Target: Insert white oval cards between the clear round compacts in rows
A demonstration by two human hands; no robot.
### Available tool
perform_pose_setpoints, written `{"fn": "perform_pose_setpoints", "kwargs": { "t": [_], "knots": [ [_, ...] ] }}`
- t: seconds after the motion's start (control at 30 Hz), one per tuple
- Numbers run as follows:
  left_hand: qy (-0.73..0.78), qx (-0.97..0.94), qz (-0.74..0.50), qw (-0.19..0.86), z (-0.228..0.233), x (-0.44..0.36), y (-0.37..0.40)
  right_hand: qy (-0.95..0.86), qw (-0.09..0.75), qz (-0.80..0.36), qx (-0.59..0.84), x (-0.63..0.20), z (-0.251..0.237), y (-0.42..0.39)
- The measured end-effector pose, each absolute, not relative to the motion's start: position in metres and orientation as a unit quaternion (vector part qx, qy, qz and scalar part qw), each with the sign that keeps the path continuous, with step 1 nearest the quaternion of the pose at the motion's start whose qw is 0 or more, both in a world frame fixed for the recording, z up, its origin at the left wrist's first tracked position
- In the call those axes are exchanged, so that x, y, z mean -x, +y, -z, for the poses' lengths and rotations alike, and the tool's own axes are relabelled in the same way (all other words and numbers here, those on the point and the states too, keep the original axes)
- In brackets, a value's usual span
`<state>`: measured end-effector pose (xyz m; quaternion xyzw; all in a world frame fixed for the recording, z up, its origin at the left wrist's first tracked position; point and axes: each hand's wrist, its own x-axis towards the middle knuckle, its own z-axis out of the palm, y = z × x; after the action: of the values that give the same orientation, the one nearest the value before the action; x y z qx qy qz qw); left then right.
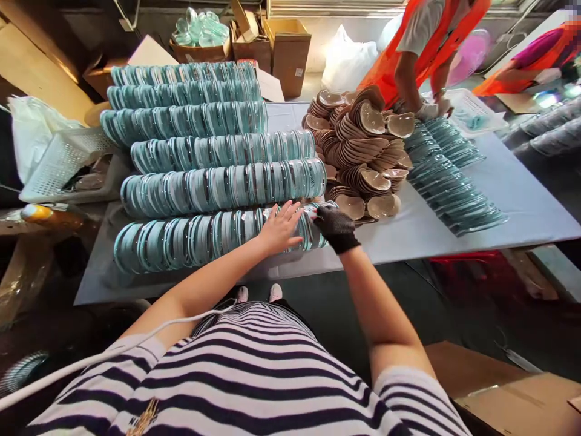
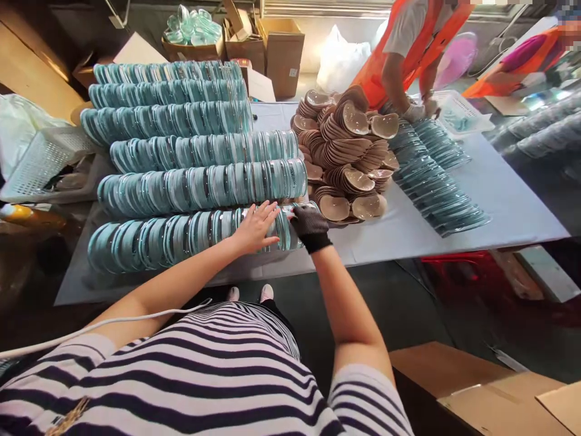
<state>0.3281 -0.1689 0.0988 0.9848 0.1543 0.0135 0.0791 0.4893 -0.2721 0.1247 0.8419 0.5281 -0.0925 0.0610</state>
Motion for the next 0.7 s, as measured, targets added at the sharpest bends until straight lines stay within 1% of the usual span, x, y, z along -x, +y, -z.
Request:
{"fn": "perform_pose_setpoints", "kwargs": {
  "t": [0.03,0.1,0.2,0.47,0.57,0.7],
  "knots": [
    [0.146,-0.986,-0.009,0.078,-0.096,-0.334,-0.171,0.538,0.100,0.112,-0.829,-0.501,-0.135,-0.254],
    [0.137,-0.988,-0.003,0.075,-0.090,-0.342,-0.173,0.556,0.149,0.157,-0.802,-0.517,-0.147,-0.220],
    [0.137,-0.988,-0.006,0.070,-0.084,-0.344,-0.174,0.579,0.182,0.196,-0.770,-0.524,-0.153,-0.187],
    [0.141,-0.987,-0.005,0.073,-0.079,-0.344,-0.171,0.618,0.241,0.177,-0.727,-0.519,-0.160,-0.189],
    [0.148,-0.986,0.003,0.073,-0.078,-0.345,-0.172,0.628,0.236,0.155,-0.726,-0.519,-0.159,-0.188],
    [0.149,-0.986,-0.005,0.079,-0.080,-0.345,-0.171,0.637,0.188,0.122,-0.737,-0.516,-0.155,-0.196]
  ]
}}
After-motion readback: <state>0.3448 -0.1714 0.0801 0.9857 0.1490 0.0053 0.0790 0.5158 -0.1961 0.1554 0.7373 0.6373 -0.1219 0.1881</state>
